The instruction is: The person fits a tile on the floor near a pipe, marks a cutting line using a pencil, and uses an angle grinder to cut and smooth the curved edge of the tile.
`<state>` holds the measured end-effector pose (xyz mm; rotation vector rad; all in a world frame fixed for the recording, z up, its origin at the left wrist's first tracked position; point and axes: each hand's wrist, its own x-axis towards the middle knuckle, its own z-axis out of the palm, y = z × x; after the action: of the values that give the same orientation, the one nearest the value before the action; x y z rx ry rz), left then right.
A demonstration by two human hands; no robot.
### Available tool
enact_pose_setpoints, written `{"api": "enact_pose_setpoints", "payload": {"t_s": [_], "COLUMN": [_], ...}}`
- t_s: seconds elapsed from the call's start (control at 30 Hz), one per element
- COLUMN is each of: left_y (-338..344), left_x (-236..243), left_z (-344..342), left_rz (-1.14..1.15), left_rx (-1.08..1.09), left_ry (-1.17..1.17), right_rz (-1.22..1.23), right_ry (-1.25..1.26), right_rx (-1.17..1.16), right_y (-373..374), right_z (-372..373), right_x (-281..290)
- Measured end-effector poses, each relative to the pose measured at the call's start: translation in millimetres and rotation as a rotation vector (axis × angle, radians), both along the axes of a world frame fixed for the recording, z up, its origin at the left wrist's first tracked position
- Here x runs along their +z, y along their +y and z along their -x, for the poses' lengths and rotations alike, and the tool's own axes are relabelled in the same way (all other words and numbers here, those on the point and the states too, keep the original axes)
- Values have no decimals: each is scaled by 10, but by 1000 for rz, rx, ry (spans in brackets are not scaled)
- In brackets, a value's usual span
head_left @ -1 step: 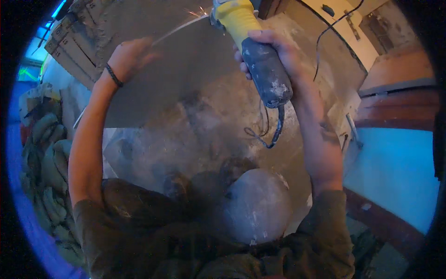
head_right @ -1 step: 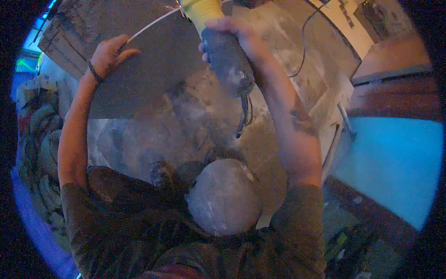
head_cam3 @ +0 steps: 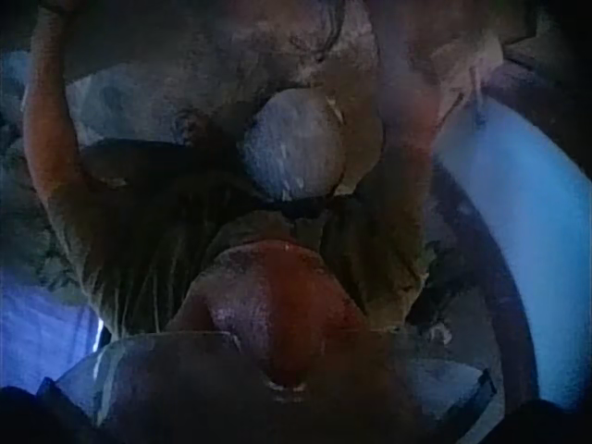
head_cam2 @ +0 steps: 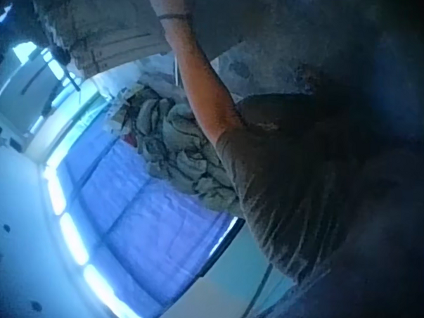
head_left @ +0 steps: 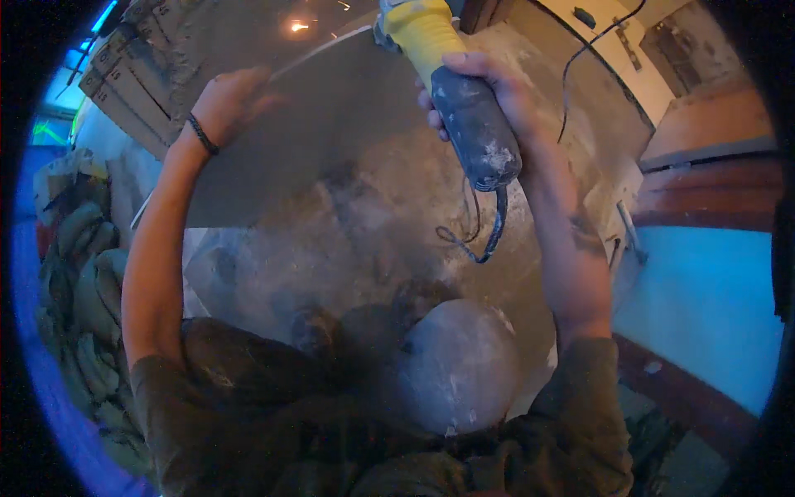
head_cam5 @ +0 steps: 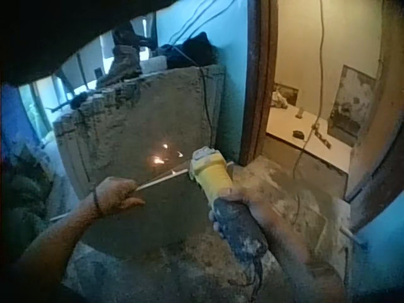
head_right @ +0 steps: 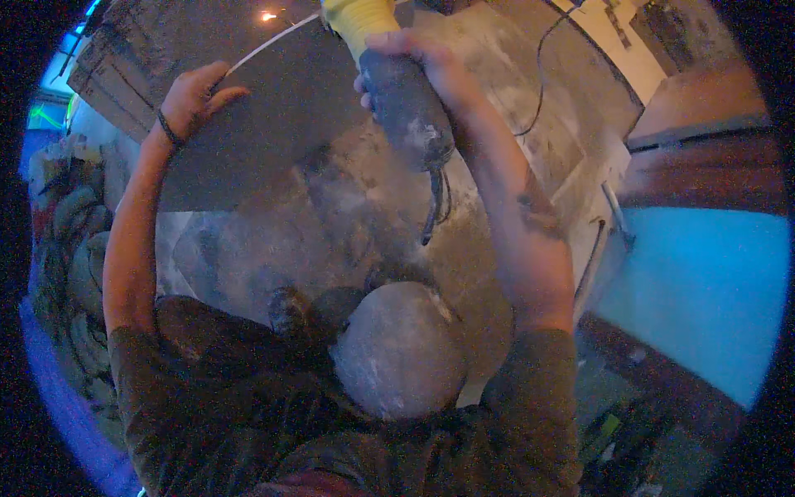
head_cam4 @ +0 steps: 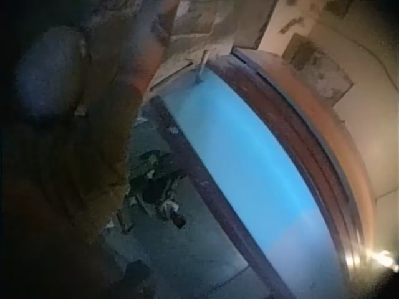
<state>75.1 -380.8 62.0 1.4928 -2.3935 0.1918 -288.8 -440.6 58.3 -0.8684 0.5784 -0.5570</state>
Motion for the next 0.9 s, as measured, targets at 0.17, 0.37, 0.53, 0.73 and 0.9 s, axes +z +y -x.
{"api": "enact_pose_setpoints", "payload": {"t_s": [0.17, 0.37, 0.53, 0.73, 0.9], "left_y": [11, 14, -19, 26, 25], "left_x": [61, 107, 90, 124, 149], "left_z": [38, 32, -16, 31, 59], "left_rz": [-42, -64, -49, -73, -105], "left_rx": [39, 31, 23, 45, 63], "left_ry": [-21, 6, -16, -42, -36], "right_rz": [29, 50, -23, -39, -12], "right_ry": [8, 33, -47, -32, -20], "right_rx": [9, -35, -8, -26, -42], "right_y": [29, 5, -7, 46, 68], "right_z": [4, 12, 30, 4, -16], "right_x": [50, 81, 150, 69, 95]}}
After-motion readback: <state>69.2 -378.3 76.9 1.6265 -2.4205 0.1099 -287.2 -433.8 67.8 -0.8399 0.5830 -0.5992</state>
